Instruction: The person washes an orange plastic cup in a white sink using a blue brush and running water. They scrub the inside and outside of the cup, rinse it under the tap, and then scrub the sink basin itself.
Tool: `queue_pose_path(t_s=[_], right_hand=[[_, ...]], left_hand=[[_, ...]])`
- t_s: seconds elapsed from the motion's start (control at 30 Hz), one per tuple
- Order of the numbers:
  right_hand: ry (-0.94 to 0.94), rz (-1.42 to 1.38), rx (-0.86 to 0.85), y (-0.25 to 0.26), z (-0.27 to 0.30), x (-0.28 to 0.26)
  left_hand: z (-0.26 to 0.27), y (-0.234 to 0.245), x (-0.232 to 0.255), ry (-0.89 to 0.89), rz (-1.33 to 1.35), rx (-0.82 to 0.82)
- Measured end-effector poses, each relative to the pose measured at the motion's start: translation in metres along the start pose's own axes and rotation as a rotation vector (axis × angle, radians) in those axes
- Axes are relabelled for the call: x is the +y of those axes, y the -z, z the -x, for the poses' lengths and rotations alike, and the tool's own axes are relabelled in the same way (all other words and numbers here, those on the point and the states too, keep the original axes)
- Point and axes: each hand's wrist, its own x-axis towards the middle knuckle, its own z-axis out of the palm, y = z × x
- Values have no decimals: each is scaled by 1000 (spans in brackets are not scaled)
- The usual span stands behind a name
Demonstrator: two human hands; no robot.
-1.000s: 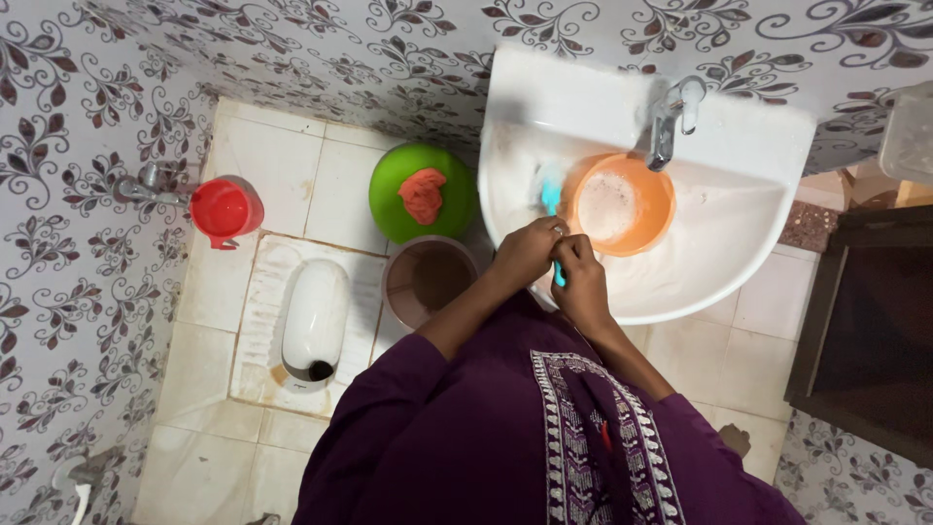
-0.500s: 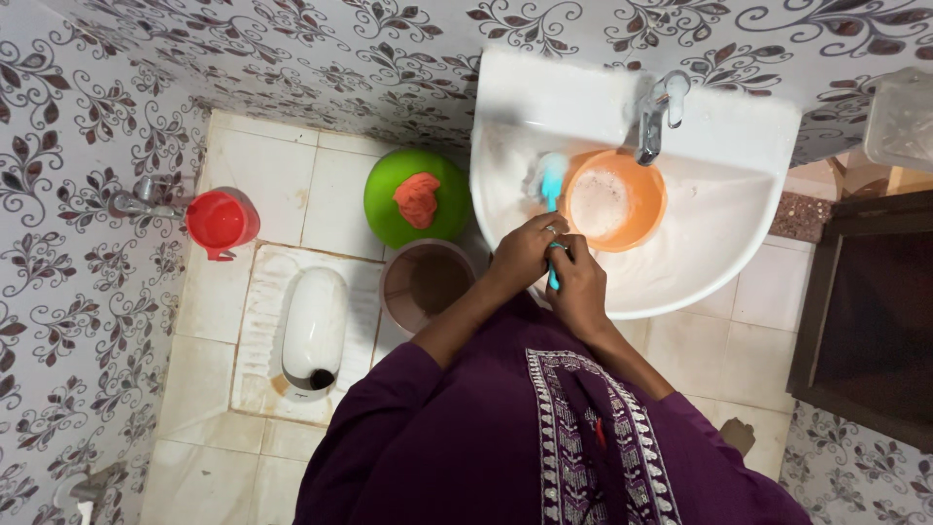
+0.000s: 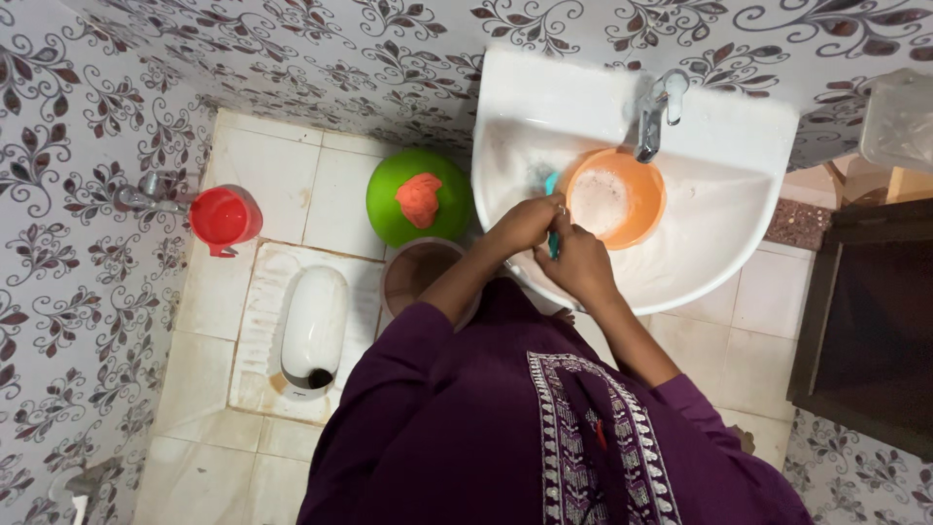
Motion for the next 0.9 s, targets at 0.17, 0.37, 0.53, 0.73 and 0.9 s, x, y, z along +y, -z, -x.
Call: queue_pose_path(t_s=[0.17, 0.37, 0.53, 0.73, 0.9], right_hand=[[-72, -352, -87, -17, -6, 45], [-252, -1172, -18, 7, 7, 63], [-176, -1465, 95, 51, 23, 63], [-383, -1658, 200, 37, 9, 79], [-318, -1637, 160, 56, 13, 77]], left_hand=[[3, -8, 11, -208, -171, 209], [28, -1, 50, -249, -95, 459], [30, -5, 90, -421, -165, 656], [-7, -29, 85, -224, -108, 465], [-11, -28, 98, -323, -233, 575]])
